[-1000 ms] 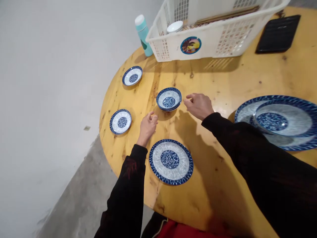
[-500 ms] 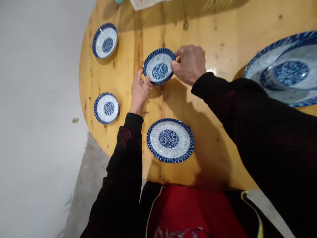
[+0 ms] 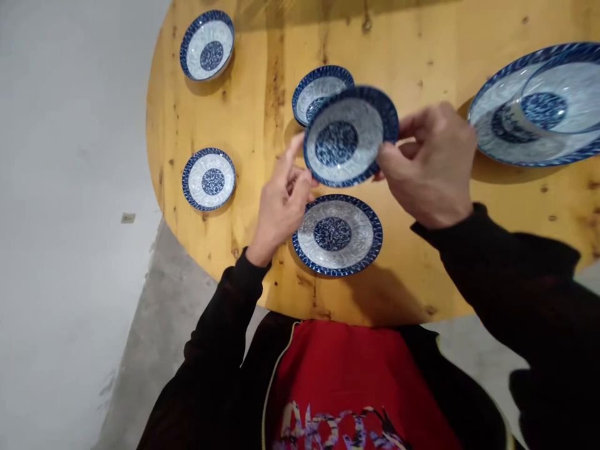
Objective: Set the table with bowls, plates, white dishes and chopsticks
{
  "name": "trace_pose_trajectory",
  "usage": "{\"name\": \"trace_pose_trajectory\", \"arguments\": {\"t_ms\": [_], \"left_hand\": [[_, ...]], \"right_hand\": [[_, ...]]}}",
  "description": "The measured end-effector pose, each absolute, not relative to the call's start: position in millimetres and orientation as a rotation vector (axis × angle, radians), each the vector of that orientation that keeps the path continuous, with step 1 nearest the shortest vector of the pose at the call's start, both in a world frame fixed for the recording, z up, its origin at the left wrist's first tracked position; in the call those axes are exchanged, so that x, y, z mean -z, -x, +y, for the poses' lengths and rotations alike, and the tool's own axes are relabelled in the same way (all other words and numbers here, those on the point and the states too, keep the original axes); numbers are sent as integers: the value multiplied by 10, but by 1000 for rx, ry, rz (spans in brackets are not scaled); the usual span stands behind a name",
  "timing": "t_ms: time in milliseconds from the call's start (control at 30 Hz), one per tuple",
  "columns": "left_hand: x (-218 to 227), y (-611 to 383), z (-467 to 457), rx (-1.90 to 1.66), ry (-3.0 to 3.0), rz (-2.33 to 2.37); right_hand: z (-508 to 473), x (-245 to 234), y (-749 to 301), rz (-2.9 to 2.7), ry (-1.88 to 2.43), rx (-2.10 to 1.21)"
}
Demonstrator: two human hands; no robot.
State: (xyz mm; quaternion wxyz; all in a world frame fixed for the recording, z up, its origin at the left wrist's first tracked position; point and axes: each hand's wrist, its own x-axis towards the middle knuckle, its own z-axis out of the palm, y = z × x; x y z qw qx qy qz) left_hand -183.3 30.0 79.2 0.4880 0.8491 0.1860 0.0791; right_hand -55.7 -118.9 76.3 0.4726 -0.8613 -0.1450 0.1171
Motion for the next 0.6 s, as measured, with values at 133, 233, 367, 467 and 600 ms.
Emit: {"name": "trace_pose_trajectory", "arguments": {"t_ms": [133,233,367,467,600], "left_hand": [[-490,2353,36,-29,-1913,435],[-236,2582,-60,73,-1842,436],[-1,2676,-53,136,-1833,428],[112,2664,-2,141,-1859,430],[234,2648,41,128,-1868,445]], "right_hand": [[-1554,-549,1120,-136,2165,-355],[-1725,-358,1407,-30,2177,-436],[-1780,-206,1593,59,2173,-502],[-1746,-160,1640,79,2175,-516],[-1710,-131,1668,79,2190,-538]]}}
